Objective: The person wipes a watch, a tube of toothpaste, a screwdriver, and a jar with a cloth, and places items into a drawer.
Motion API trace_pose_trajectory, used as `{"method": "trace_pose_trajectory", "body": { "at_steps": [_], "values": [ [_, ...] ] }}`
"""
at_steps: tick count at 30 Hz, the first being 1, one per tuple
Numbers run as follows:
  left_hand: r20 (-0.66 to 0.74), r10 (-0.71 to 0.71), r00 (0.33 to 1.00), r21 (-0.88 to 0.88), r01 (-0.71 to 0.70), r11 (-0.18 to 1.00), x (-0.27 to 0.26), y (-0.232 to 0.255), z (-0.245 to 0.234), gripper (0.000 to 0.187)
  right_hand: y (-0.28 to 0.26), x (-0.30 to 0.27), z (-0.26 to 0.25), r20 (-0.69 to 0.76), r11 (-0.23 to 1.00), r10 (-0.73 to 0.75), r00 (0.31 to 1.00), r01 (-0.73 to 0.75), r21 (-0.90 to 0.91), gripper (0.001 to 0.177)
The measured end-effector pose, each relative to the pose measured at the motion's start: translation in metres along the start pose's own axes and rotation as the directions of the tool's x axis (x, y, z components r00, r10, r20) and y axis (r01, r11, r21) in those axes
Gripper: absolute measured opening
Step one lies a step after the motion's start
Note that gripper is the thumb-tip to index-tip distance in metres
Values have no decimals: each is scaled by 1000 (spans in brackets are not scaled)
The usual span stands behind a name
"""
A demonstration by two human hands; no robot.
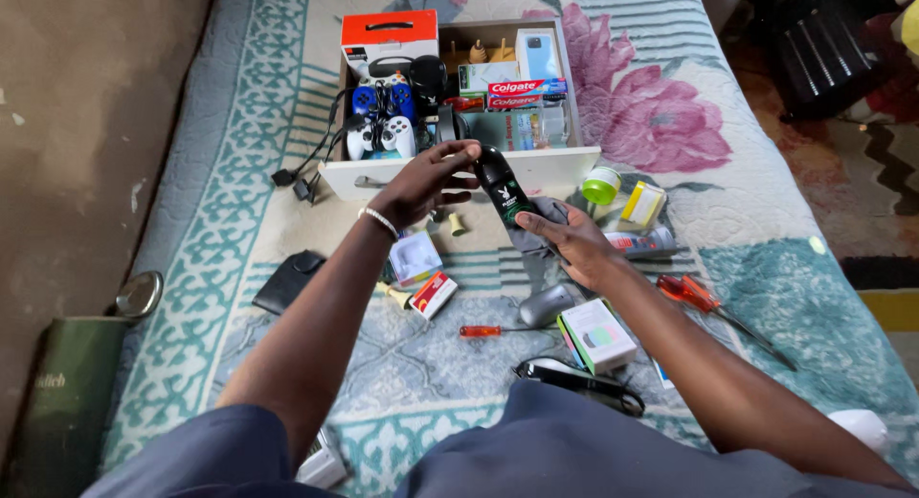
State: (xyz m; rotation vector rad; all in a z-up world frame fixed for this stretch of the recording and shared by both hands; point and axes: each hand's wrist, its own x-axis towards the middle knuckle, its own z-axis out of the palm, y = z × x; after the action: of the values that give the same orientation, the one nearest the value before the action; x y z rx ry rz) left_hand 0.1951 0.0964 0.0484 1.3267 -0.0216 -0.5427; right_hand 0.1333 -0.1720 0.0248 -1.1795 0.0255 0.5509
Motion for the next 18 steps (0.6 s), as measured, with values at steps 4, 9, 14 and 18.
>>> {"method": "trace_pose_trajectory", "body": {
  "at_steps": [4,9,14,18],
  "values": [
    [80,-35,996,281,11,960,37,26,-25,45,-4,44,-23,-57,983,-9,998,-1,-181,50],
    [-9,65,998,371,-57,927,104,42,-68,46,-1,118,-83,-260,927,-71,963,-33,-375,44],
    [-179,251,951,522,-124,844,183,51,-124,41,19,172,-158,-205,351,-463,862,-34,-936,47],
    [-293,409,864,685,-109,721,255,39,-169,39,51,201,-189,-41,94,-555,831,14,-996,56]
  ]
}}
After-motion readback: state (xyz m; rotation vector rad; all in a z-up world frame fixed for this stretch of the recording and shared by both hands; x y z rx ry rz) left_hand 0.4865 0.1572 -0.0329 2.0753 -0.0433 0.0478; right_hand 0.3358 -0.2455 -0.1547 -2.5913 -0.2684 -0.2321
